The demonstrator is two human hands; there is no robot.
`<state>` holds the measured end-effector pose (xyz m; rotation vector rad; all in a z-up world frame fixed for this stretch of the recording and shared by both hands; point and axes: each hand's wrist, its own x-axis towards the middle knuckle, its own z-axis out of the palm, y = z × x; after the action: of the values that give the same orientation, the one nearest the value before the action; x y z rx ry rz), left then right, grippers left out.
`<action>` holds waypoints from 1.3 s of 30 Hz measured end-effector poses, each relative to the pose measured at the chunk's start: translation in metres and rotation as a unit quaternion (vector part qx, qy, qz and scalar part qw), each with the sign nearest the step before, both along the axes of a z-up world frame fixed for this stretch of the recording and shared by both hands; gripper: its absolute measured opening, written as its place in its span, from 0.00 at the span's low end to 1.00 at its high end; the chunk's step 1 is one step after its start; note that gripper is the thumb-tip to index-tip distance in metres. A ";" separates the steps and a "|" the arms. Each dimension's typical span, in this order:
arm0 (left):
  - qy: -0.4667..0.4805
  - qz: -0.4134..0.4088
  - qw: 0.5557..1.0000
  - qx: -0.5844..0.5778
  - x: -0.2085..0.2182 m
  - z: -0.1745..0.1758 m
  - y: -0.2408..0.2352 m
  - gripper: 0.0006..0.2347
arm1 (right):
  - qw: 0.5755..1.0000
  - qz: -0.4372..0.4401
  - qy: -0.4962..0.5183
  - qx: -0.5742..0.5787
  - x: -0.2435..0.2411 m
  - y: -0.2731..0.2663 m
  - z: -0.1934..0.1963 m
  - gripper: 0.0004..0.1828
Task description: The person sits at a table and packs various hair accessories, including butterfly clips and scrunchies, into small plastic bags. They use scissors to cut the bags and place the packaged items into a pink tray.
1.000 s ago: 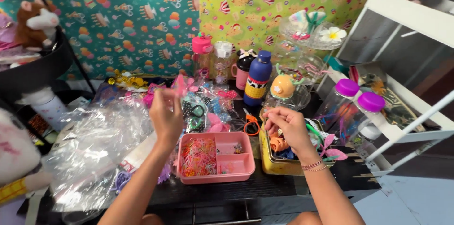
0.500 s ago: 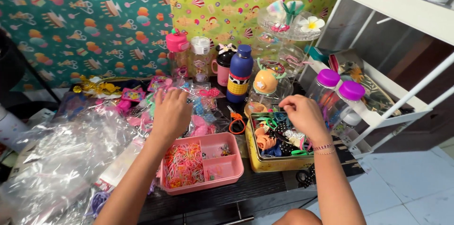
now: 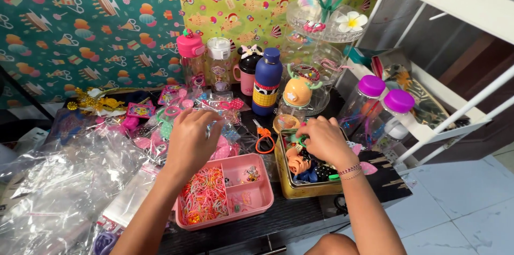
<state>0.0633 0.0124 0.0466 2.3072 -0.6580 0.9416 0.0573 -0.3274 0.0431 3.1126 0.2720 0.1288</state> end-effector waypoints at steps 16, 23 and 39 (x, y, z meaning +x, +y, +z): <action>0.098 0.008 0.988 -0.116 -0.039 0.011 0.059 0.03 | 0.863 0.072 -0.156 0.475 -0.027 0.063 0.030 0.13; 0.367 0.099 0.924 0.047 -0.060 0.018 0.108 0.09 | 0.920 0.287 -0.136 0.229 -0.036 0.155 -0.002 0.16; 0.441 0.163 0.846 0.252 -0.070 -0.053 0.127 0.47 | 0.935 0.299 0.041 0.186 -0.002 0.270 -0.040 0.08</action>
<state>-0.0068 0.1397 -0.0065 2.9852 -0.0982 -0.2977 0.0558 -0.0576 0.0035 3.2684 1.3364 0.0581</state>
